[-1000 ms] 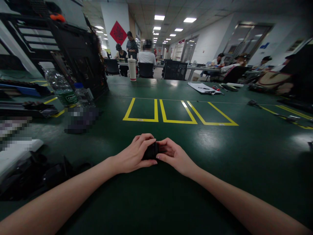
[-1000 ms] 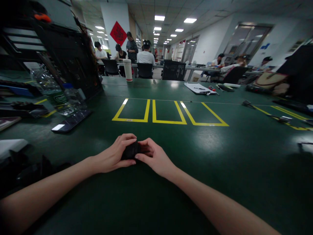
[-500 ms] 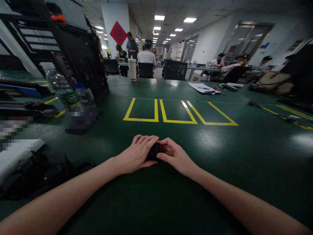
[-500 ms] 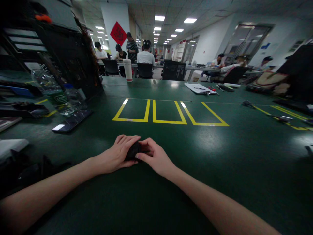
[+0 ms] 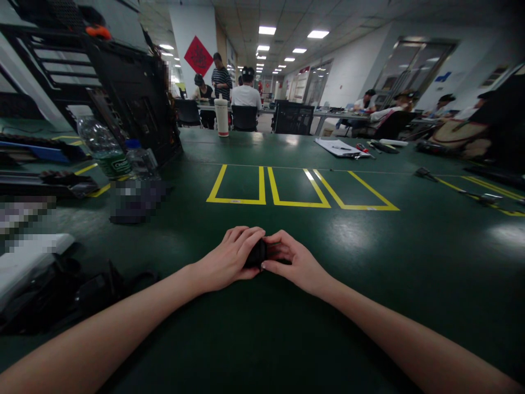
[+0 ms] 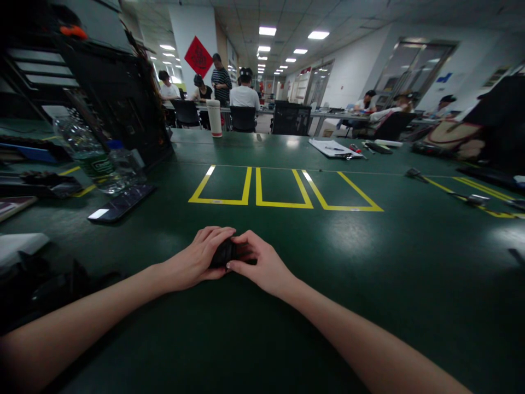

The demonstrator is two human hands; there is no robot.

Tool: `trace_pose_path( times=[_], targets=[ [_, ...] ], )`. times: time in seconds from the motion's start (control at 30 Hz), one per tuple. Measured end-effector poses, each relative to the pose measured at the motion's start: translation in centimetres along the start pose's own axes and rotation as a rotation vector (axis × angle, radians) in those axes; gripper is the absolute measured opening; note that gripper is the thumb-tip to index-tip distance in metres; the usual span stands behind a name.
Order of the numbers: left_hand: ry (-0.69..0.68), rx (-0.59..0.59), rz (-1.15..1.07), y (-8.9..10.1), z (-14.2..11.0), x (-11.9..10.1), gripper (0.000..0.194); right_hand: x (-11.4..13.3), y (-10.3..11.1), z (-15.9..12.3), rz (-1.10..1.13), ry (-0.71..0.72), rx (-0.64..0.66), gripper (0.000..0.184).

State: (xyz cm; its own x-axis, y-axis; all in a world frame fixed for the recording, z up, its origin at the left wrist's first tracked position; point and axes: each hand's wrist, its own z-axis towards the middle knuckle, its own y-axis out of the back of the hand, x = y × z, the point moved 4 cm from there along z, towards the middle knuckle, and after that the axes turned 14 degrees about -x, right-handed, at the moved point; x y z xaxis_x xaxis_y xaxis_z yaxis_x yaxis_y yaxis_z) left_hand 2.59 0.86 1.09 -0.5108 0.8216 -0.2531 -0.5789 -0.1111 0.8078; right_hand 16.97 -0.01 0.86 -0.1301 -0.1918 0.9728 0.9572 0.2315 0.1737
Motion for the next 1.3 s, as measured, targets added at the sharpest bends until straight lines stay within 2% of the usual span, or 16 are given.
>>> trace_pose_path(
  times=[0.17,0.4,0.7,0.9,1.1,1.2,1.3],
  targets=[
    [0.015,0.011,-0.004,0.12,0.19,-0.09,0.069,-0.01,-0.10,-0.02,0.041,-0.041,0.006,0.021],
    [0.027,0.019,-0.009,0.22,0.28,-0.10,0.070,-0.05,-0.12,0.01,-0.012,-0.052,-0.027,0.029],
    [0.037,0.020,-0.008,0.29,0.40,-0.09,0.067,0.00,-0.02,-0.03,-0.072,0.085,-0.047,0.031],
    [0.040,0.008,-0.006,0.25,0.42,-0.13,0.065,0.08,-0.11,0.04,-0.041,0.021,-0.058,0.021],
    [0.048,0.023,-0.026,0.34,0.45,-0.23,0.065,-0.21,-0.07,0.21,-0.018,-0.064,-0.065,0.029],
    [0.037,0.020,-0.031,0.34,0.37,-0.18,0.066,-0.18,-0.09,0.20,0.002,-0.061,-0.029,0.023],
    [0.025,0.009,-0.039,0.24,0.29,-0.08,0.067,-0.08,-0.08,0.14,0.015,-0.034,-0.026,0.025]
  ],
)
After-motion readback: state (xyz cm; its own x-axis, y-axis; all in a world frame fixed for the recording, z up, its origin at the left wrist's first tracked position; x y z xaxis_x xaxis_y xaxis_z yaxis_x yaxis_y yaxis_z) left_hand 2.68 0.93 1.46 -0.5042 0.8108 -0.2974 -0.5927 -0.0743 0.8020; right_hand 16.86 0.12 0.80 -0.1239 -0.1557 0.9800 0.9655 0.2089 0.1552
